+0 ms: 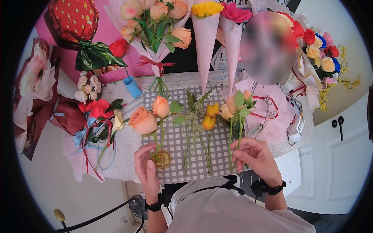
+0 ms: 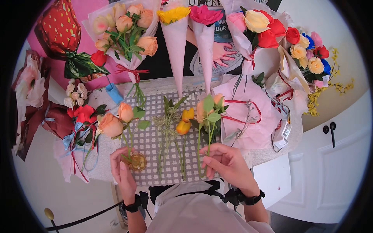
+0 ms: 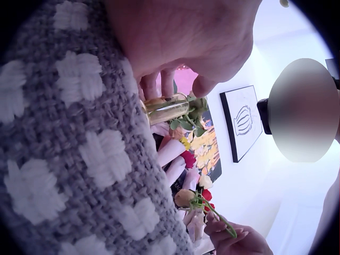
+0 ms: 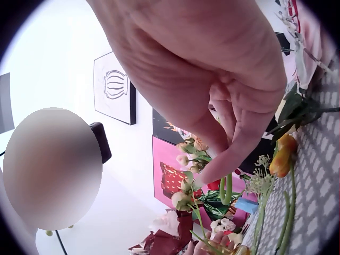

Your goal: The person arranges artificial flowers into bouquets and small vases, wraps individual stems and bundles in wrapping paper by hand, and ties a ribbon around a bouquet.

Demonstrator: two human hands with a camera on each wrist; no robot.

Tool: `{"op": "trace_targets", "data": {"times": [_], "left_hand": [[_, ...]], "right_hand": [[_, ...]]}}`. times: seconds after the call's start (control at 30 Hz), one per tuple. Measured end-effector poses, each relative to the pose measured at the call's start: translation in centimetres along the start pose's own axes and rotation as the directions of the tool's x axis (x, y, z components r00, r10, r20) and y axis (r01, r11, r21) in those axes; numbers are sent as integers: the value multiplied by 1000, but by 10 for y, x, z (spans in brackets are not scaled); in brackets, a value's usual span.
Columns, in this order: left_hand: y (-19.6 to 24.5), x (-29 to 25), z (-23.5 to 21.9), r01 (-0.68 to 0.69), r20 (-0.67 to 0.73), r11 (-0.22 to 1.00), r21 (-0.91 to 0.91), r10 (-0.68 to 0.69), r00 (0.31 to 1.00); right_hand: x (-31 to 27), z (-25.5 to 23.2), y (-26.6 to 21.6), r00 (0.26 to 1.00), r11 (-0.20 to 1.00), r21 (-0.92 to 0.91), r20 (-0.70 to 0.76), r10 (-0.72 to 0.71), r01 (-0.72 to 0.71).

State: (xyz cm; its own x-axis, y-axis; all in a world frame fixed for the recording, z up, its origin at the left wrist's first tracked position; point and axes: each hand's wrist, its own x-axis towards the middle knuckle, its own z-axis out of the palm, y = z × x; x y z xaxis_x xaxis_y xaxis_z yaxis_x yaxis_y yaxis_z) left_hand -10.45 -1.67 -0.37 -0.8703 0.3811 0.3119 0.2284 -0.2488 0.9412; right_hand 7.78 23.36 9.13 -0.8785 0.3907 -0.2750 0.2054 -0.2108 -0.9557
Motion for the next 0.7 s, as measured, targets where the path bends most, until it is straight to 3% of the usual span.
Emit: {"op": "trace_targets", "data": {"times": [0.13, 0.27, 0.33, 0.37, 0.43, 0.47, 0.5, 0.57, 0.6, 0.63, 0.7], "left_hand": [[-8, 3, -1, -166, -111, 986, -24, 162, 980], [-3, -2, 3, -259, -252, 964, 60, 266, 930], [9, -12, 2, -327, -329, 880, 345, 439, 836], [21, -18, 3, -328, -328, 876, 355, 445, 833], [54, -35, 10, -134, -324, 906, 402, 277, 905], [72, -34, 23, -148, -265, 898, 414, 275, 924], [87, -34, 30, -148, -129, 889, 434, 223, 966], [100, -35, 35, -142, 110, 914, 380, 108, 988], [107, -38, 41, -72, 136, 934, 349, 26, 990], [109, -41, 44, -72, 120, 922, 381, 28, 992], [106, -50, 49, 129, 58, 931, 341, -158, 986]], "right_hand": [[-5, 3, -4, 998, 994, 102, 46, -47, 42], [-10, 6, -2, 995, 994, 76, 54, -79, 74], [-13, 11, 1, 987, 986, -22, 19, -162, 163], [-14, 15, 1, 986, 986, -15, 27, -164, 164], [-15, 24, -1, 951, 935, -179, 87, -296, 307], [-16, 32, 0, 949, 911, -266, 88, -302, 314], [-17, 40, 0, 947, 913, -253, 116, -300, 320], [-16, 55, 3, 854, 715, -470, 229, -467, 518], [-15, 62, 11, 798, 620, -510, 291, -528, 596], [-14, 69, 14, 788, 628, -479, 308, -533, 613], [-14, 81, 20, 706, 460, -544, 443, -553, 702]]}}
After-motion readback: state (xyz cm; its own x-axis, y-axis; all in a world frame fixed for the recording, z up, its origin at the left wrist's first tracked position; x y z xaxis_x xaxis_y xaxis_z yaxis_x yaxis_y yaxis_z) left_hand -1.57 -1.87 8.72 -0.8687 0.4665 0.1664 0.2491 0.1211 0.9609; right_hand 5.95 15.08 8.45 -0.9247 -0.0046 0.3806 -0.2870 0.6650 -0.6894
